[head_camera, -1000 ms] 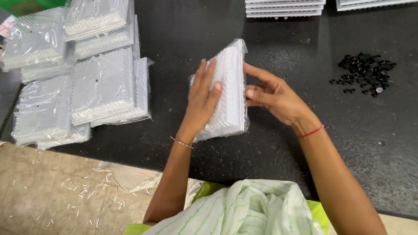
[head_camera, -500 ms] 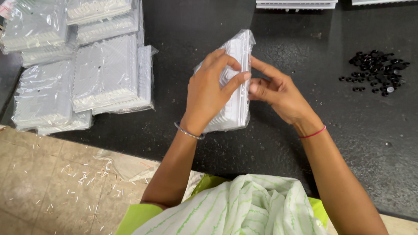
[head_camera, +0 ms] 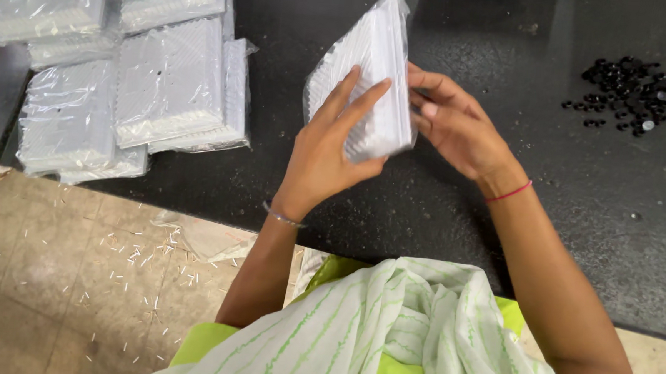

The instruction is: The person attaches small black fasteners to the center hole of white square LED panel housings, one panel at a time, then stacks the finished panels and wraps some in plastic film. They repeatedly pick a panel, insert a fastener, and place it on a growing stack.

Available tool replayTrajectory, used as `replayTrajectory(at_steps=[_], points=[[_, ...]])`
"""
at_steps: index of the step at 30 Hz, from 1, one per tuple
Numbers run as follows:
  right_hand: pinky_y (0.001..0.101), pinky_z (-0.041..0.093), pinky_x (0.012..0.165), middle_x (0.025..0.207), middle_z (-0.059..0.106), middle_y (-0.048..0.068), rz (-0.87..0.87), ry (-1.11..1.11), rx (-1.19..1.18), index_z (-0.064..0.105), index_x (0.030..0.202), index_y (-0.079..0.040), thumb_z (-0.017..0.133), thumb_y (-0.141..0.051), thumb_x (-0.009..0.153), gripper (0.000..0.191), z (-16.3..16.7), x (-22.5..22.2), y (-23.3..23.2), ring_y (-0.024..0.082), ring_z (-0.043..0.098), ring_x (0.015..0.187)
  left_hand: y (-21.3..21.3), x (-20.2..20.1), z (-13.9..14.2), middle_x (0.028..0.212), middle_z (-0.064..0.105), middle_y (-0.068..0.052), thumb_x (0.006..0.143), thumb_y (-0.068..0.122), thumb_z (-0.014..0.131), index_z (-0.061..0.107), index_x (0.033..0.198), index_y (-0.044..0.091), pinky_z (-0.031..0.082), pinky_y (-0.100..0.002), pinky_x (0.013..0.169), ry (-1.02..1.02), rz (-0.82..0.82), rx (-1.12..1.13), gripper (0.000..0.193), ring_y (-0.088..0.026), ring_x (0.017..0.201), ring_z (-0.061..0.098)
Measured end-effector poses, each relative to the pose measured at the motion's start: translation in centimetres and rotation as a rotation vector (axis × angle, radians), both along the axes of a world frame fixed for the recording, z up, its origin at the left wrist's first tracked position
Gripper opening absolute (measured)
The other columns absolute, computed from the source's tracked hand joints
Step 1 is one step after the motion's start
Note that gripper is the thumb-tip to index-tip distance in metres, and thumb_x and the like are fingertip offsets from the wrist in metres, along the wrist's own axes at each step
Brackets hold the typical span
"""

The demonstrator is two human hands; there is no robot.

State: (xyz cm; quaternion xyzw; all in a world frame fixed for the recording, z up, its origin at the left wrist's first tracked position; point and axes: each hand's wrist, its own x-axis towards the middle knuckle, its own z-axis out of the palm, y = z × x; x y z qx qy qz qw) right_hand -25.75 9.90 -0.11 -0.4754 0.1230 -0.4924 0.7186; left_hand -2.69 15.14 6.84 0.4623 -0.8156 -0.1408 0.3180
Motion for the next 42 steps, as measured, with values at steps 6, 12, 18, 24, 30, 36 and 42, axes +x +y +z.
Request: replayTrajectory(at_steps=[6,12,18,24,30,36,42], points=[[0.0471,0.049,0.117,0.173,0.018,0.010,-0.064,0.109,-0.116,0.010,0.169,-0.018,0.070,0.001,0.092,0.099,0.4,1.5,1.0,0.027,0.045,0.144,-3.1,-1.0,1.9,0.141,0.067,-0.013,0.085,0.022,0.082,0.060,0.145,0.027,0.061,-0.037,0.096,0.081,0.063,-0.240,0.064,-0.032,0.122,0.071],[0.0456,0.061,0.105,0.166,0.026,0.014,-0.236,0.136,-0.179,0.012,0.170,-0.020,0.078,0.007,0.087,0.109,0.6,0.9,0.6,0.028,0.056,0.134,-4.1,-3.2,4.9,0.124,0.074,-0.012,0.093,0.033,0.079,0.063,0.141,0.022,0.061,-0.038,0.086,0.004,0.033,-0.256,0.051,-0.031,0.107,0.075],[0.0432,0.059,0.106,0.169,0.030,0.020,-0.514,0.233,-0.271,0.006,0.170,-0.023,0.090,-0.007,0.085,0.120,0.2,0.8,1.3,0.026,0.059,0.132,-6.0,-5.0,5.8,0.115,0.077,-0.009,0.093,0.038,0.078,0.063,0.140,0.024,0.061,-0.037,0.080,0.035,0.023,-0.062,0.052,-0.029,0.092,0.077],[0.0410,0.056,0.116,0.171,0.035,0.014,-0.611,0.171,-0.194,0.038,0.163,-0.003,0.081,-0.003,0.097,0.079,-0.3,-0.6,-0.5,0.027,0.051,0.149,-8.8,-3.8,3.8,0.157,0.055,-0.014,0.101,0.015,0.068,0.066,0.140,0.022,0.058,-0.039,0.103,0.053,-0.330,0.060,0.039,-0.032,0.130,0.067],[0.0396,0.051,0.119,0.162,0.042,0.012,-0.636,0.190,-0.150,0.043,0.156,-0.003,0.078,-0.002,0.095,0.071,-1.0,-0.9,-1.1,0.027,0.053,0.142,-9.4,-4.6,2.7,0.139,0.062,-0.010,0.093,0.015,0.073,0.067,0.136,0.013,0.056,-0.043,0.094,-0.067,-0.231,-0.103,0.043,-0.034,0.116,0.067],[0.0384,0.051,0.121,0.164,0.044,0.016,-0.671,0.155,-0.180,0.058,0.143,-0.001,0.076,0.002,0.097,0.049,-1.2,-1.3,-1.6,0.025,0.053,0.143,-9.1,-6.2,4.3,0.118,0.065,-0.007,0.085,0.014,0.076,0.074,0.113,0.014,0.056,-0.044,0.080,-0.141,-0.146,-0.064,0.029,-0.031,0.095,0.071],[0.0346,0.059,0.105,0.160,0.048,0.020,-0.682,0.136,-0.173,0.069,0.107,0.001,0.075,0.004,0.098,0.011,-1.4,-1.4,-1.8,0.021,0.064,0.129,-9.0,-7.0,4.6,0.109,0.066,-0.004,0.082,0.014,0.079,0.072,0.090,0.010,0.056,-0.043,0.077,-0.164,-0.085,-0.034,0.012,-0.030,0.089,0.072]])
